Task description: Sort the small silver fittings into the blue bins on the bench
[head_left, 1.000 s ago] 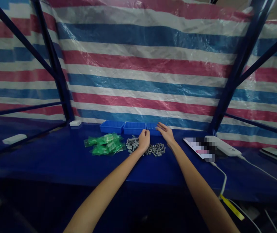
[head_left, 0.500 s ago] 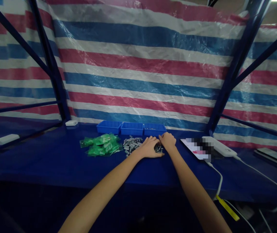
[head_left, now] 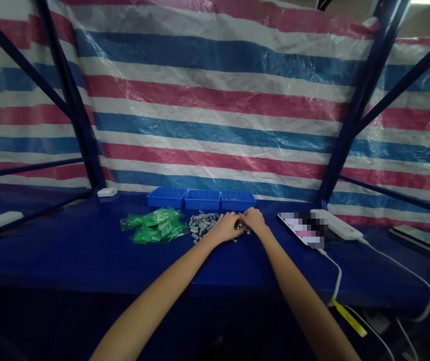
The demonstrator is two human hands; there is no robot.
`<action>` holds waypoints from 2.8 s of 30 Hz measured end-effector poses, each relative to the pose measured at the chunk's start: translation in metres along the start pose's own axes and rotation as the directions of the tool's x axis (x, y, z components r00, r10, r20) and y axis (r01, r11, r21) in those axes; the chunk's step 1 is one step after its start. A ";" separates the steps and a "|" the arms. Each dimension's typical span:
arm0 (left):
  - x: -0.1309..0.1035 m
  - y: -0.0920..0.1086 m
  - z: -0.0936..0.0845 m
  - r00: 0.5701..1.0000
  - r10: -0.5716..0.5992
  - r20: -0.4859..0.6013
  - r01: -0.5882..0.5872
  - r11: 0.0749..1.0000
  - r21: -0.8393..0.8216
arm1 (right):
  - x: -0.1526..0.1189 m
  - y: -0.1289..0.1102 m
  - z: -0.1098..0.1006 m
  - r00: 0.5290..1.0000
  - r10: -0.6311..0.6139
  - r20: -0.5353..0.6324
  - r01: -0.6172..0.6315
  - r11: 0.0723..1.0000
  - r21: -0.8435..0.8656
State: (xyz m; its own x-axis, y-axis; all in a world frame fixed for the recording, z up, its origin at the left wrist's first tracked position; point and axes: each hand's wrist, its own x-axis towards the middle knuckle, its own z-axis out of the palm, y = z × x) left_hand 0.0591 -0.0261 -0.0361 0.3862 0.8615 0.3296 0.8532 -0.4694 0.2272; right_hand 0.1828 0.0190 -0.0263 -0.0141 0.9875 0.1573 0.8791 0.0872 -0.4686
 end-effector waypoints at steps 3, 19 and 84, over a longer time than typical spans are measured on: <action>0.001 0.000 0.000 0.999 -0.047 -0.007 0.047 0.999 -0.015 | 0.000 -0.001 0.000 1.000 -0.021 -0.011 0.020 1.000 -0.016; 0.002 -0.002 -0.004 0.973 -0.225 -0.044 0.223 0.974 -0.049 | 0.000 -0.005 0.004 0.994 -0.108 -0.035 0.110 0.993 0.049; 0.014 -0.019 -0.007 0.731 -0.515 -0.447 0.119 0.742 -0.660 | 0.002 -0.023 0.008 0.935 -0.168 0.312 -0.295 0.121 0.948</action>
State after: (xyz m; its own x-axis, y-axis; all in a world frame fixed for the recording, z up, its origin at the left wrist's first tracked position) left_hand 0.0457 -0.0065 -0.0294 -0.3138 0.7855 0.5335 0.4478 -0.3730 0.8126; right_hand 0.1583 0.0201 -0.0222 -0.3097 0.9497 -0.0457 -0.3407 -0.1558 -0.9272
